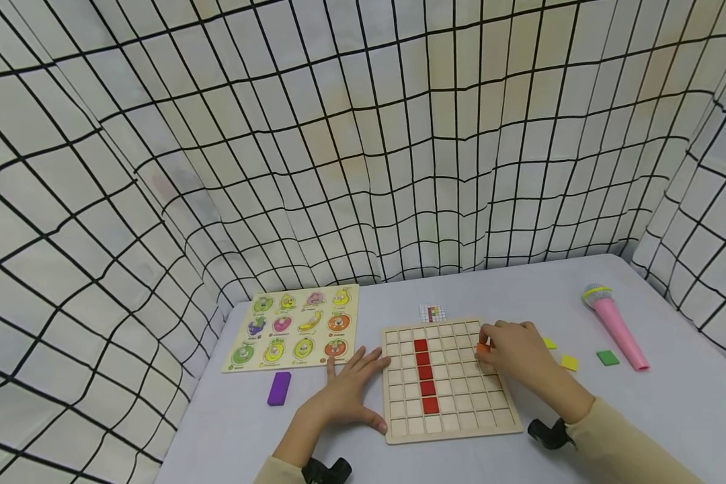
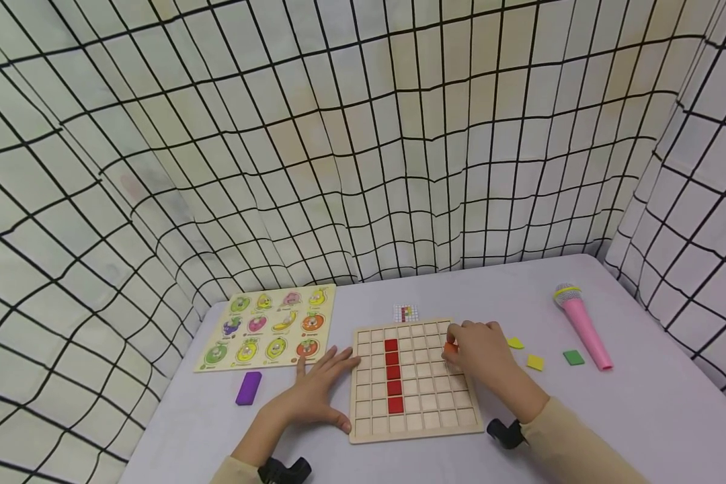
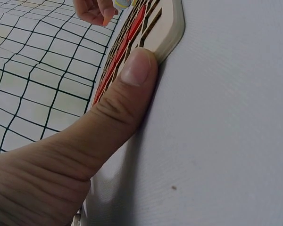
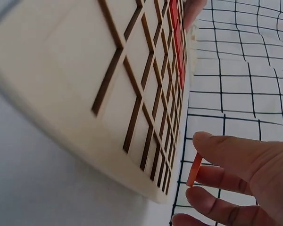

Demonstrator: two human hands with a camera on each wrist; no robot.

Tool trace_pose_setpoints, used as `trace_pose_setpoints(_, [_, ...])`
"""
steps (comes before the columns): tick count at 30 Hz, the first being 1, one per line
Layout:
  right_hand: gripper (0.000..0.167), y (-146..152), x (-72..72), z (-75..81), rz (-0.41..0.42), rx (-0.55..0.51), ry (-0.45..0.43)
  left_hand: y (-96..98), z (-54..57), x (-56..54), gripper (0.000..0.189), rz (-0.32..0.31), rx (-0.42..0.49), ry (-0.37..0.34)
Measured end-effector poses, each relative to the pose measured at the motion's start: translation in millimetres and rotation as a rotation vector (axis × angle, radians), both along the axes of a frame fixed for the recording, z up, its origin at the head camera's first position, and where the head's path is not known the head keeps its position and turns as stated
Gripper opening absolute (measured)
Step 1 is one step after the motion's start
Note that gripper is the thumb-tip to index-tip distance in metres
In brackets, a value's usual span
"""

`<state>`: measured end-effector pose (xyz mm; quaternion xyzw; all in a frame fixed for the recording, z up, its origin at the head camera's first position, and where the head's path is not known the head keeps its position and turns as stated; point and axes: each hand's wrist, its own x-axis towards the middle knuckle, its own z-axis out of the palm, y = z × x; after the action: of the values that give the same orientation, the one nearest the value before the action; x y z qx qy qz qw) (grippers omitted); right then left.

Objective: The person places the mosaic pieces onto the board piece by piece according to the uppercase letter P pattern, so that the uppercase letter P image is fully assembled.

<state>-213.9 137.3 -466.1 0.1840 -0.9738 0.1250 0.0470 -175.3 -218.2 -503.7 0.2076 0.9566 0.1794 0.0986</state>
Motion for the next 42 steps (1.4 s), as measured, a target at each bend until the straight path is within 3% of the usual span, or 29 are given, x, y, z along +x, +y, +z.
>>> trace_pose_setpoints(17, [0.012,-44,-21.4,-7.3,0.107,-0.086,0.025,0.4,4.1,1.8,0.123,0.005,-0.008,0.005])
trace_pose_setpoints(24, [0.010,-64,-32.0,-10.6,0.113,-0.125,-0.038,0.9,4.8,2.2,0.123,0.003,-0.002,0.001])
trace_pose_setpoints(34, [0.008,-77,-36.2,-18.9,0.148,-0.081,-0.027,2.6,3.5,1.2,0.123,-0.005,-0.003,0.002])
trace_pose_setpoints(42, [0.018,-75,-49.7,-18.0,0.082,-0.218,-0.204,2.4,4.9,1.6,0.123,-0.004,0.002,0.000])
